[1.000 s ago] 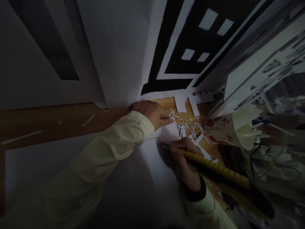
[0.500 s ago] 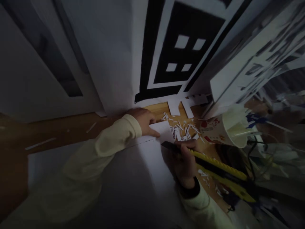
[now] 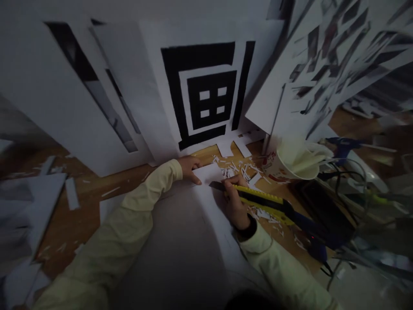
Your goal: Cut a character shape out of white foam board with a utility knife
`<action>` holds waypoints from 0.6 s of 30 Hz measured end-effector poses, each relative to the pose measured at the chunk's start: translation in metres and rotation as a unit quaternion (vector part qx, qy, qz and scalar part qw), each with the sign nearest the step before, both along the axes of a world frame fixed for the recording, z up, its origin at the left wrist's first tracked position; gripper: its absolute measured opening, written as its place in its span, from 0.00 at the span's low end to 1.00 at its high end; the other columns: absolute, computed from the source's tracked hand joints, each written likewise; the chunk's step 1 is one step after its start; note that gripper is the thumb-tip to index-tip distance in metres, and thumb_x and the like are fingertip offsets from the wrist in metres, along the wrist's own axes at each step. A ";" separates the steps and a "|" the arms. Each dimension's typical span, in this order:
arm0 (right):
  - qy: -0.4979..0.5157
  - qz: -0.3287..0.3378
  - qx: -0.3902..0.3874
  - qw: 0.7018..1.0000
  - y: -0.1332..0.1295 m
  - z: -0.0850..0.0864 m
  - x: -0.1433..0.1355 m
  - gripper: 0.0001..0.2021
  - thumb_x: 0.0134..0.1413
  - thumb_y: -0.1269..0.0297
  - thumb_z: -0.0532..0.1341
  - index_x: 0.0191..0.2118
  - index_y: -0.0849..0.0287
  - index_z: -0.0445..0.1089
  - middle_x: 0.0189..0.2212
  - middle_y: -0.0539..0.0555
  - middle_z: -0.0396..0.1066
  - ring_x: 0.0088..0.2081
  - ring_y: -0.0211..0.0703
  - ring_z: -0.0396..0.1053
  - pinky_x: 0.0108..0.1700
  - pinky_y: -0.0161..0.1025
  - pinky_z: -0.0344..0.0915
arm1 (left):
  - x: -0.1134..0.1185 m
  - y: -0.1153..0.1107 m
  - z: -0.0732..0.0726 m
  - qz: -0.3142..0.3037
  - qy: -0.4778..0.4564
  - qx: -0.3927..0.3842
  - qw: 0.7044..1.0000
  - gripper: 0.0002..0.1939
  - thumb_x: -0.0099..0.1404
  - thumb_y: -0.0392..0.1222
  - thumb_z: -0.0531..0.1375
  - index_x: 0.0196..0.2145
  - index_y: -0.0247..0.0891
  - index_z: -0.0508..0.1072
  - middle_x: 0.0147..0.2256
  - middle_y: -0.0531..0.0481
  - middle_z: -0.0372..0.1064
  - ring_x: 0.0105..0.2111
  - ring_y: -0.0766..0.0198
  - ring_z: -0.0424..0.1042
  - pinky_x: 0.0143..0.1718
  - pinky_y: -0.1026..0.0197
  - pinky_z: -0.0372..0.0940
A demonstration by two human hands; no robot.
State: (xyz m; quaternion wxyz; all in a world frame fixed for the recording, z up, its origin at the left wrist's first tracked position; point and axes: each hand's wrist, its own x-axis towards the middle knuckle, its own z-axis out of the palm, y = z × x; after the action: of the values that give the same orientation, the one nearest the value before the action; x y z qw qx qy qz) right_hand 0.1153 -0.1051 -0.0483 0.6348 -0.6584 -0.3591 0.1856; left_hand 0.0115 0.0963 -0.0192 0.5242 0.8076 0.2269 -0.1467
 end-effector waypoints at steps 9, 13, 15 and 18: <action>0.057 0.017 0.048 0.997 0.002 0.010 0.000 0.14 0.60 0.52 0.57 0.28 0.56 0.62 0.20 0.44 0.60 0.24 0.37 0.60 0.29 0.35 0.59 | -0.006 -0.011 0.007 0.087 0.031 -0.042 0.995 0.23 0.36 0.40 0.72 0.30 0.41 0.67 0.26 0.57 0.75 0.32 0.60 0.75 0.36 0.61 0.66; 0.056 0.028 0.067 0.996 0.000 0.015 -0.001 0.12 0.59 0.54 0.56 0.28 0.55 0.62 0.21 0.46 0.61 0.26 0.38 0.61 0.31 0.36 0.60 | -0.004 -0.016 0.011 0.122 0.056 -0.054 0.989 0.23 0.33 0.33 0.71 0.29 0.40 0.70 0.24 0.57 0.75 0.31 0.58 0.75 0.36 0.59 0.68; 0.056 0.040 0.075 0.995 -0.001 0.016 -0.002 0.12 0.58 0.54 0.57 0.28 0.54 0.61 0.21 0.46 0.61 0.25 0.39 0.61 0.30 0.37 0.60 | -0.003 -0.019 0.013 0.133 0.056 -0.040 0.989 0.22 0.33 0.32 0.71 0.29 0.39 0.71 0.24 0.56 0.75 0.31 0.57 0.75 0.35 0.59 0.68; 0.050 0.057 0.088 0.993 -0.001 0.015 -0.003 0.12 0.57 0.53 0.57 0.28 0.53 0.61 0.22 0.46 0.63 0.25 0.40 0.62 0.31 0.38 0.61 | -0.003 -0.022 0.014 0.137 0.036 0.027 0.990 0.21 0.33 0.32 0.71 0.29 0.39 0.73 0.24 0.55 0.76 0.29 0.57 0.75 0.33 0.60 0.68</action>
State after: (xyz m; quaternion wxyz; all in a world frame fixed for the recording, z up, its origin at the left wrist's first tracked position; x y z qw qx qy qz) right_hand 0.1121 -0.1063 -0.0333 0.6957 -0.5686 -0.3786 0.2220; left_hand 0.0088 0.0738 -0.0048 0.5092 0.7769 0.3577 -0.0960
